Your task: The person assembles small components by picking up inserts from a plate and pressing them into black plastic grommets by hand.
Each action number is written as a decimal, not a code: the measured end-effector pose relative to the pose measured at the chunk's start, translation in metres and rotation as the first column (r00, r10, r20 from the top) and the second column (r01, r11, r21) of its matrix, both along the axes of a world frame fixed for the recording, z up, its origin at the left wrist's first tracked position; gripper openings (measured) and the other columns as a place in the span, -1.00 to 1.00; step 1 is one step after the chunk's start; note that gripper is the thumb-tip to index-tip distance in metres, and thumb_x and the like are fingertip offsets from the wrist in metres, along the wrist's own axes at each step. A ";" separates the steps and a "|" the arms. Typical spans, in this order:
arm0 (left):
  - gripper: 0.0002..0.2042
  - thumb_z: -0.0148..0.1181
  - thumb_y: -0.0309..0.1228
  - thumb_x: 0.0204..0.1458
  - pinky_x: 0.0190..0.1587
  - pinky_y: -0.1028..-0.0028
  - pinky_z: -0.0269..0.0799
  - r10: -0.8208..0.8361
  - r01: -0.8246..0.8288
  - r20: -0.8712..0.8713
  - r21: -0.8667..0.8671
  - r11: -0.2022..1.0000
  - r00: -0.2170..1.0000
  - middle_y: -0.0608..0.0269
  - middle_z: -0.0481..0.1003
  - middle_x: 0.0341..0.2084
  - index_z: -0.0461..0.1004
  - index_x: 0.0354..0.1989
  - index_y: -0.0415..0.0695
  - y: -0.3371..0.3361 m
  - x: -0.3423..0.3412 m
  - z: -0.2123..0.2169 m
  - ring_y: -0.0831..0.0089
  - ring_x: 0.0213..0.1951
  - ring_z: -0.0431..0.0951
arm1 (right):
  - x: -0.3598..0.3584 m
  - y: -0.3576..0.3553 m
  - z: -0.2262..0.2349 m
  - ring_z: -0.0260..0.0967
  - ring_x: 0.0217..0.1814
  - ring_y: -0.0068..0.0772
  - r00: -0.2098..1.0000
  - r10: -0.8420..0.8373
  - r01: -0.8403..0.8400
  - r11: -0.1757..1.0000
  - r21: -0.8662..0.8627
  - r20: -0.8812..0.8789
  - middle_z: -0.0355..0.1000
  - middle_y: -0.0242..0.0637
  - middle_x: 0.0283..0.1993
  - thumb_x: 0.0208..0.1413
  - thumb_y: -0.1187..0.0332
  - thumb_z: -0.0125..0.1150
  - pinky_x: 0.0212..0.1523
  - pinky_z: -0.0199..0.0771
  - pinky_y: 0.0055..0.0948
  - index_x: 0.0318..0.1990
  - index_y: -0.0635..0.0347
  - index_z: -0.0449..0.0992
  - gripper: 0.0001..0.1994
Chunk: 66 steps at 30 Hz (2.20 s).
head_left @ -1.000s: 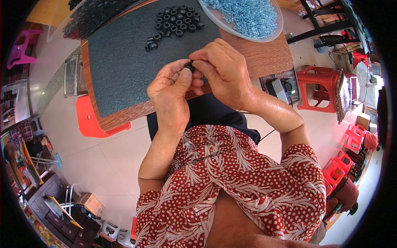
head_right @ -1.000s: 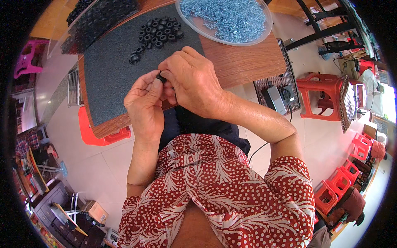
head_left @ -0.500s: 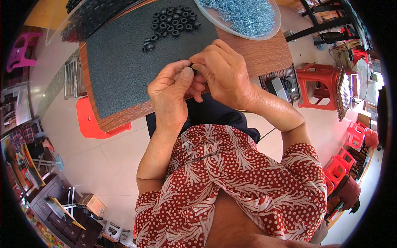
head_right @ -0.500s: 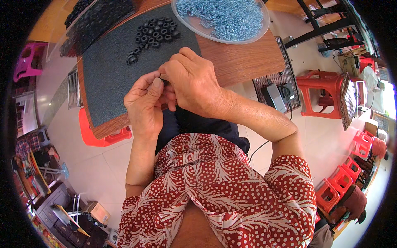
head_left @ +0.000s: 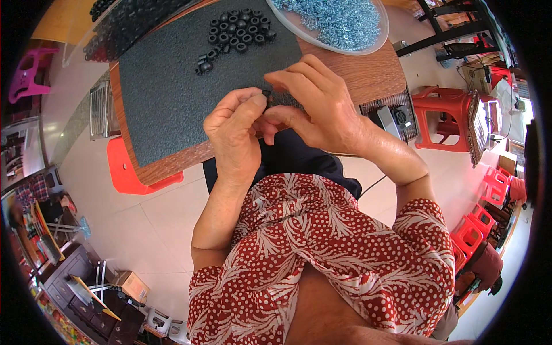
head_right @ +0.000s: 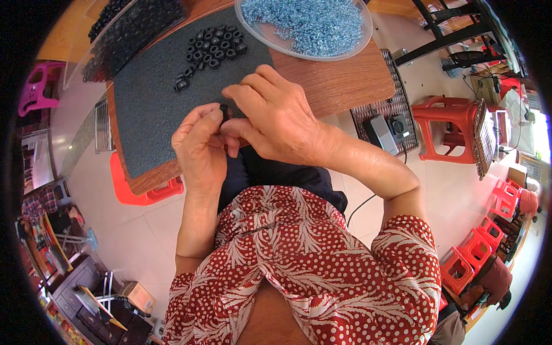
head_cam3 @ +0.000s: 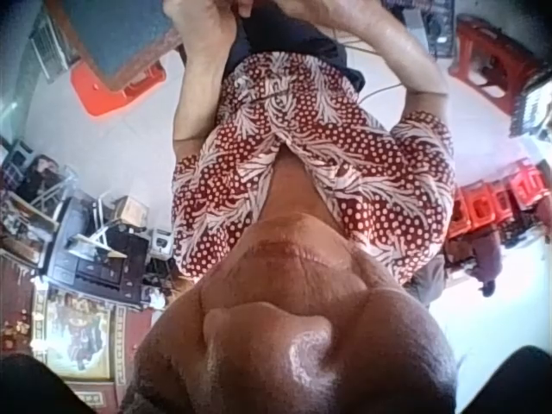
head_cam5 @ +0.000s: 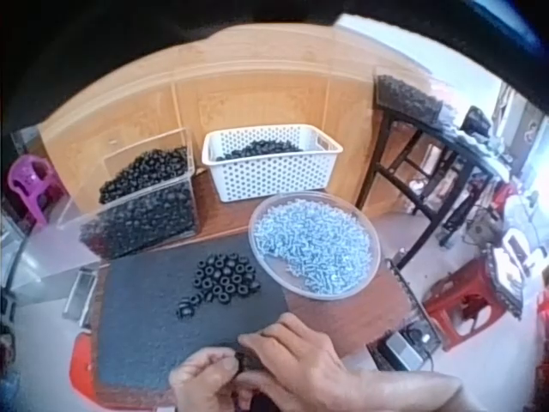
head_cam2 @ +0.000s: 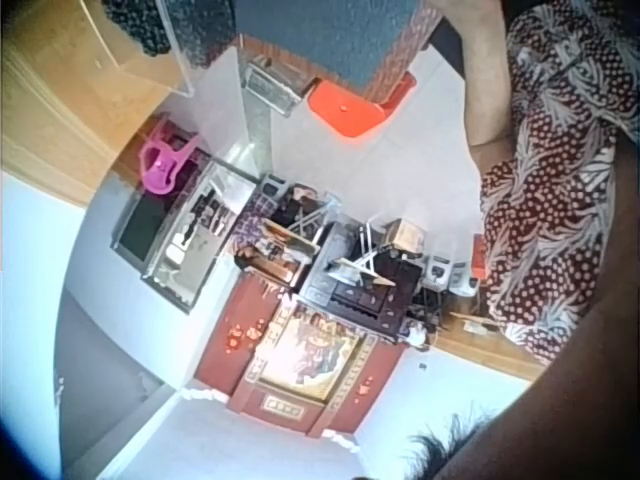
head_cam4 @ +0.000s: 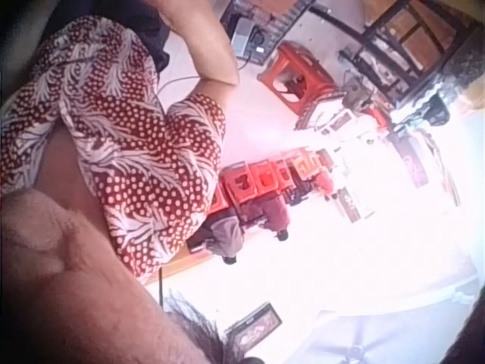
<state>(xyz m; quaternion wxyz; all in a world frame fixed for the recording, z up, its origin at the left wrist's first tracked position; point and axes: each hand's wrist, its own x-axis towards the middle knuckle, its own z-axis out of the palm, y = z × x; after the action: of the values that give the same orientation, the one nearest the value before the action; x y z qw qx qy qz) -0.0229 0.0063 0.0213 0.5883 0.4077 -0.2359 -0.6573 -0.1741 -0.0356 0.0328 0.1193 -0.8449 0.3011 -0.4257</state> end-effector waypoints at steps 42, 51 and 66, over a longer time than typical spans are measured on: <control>-0.78 0.04 -0.45 0.09 -0.57 0.50 0.41 -0.195 0.199 0.172 -0.010 0.980 0.966 0.08 0.50 -0.56 0.42 -0.27 -0.43 0.003 0.006 -0.003 0.41 -0.60 0.49 | -0.005 -0.015 -0.005 0.23 -0.70 -0.29 0.891 0.138 -0.229 0.959 -0.166 -0.432 0.23 -0.23 -0.79 -0.30 0.25 0.19 -0.63 0.24 -0.40 -0.74 0.19 0.24 -0.71; -0.82 0.06 -0.51 0.06 -0.61 0.53 0.36 -0.227 0.239 0.261 -0.015 0.971 0.938 0.07 0.49 -0.58 0.45 -0.36 -0.45 0.003 0.004 0.007 0.41 -0.66 0.44 | -0.006 -0.017 -0.003 0.24 -0.75 -0.22 0.879 0.228 -0.307 0.943 -0.130 -0.419 0.20 -0.26 -0.80 -0.35 0.18 0.25 -0.66 0.28 -0.35 -0.76 0.19 0.24 -0.66; -0.87 0.09 -0.53 0.04 -0.60 0.63 0.31 -0.243 0.256 0.265 -0.013 0.967 0.933 0.21 0.48 -0.61 0.48 -0.38 -0.38 -0.003 -0.003 0.008 0.56 -0.65 0.40 | -0.015 -0.019 -0.001 0.23 -0.75 -0.31 0.861 0.180 -0.309 0.928 -0.209 -0.476 0.19 -0.29 -0.79 -0.32 0.14 0.24 -0.73 0.26 -0.34 -0.75 0.21 0.25 -0.64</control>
<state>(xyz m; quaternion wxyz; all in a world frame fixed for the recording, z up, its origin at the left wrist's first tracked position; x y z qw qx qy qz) -0.0261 0.0037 0.0288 0.4733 0.4434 -0.3766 -0.6615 -0.1891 -0.0546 0.0320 -0.0196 -0.9598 0.1470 -0.2382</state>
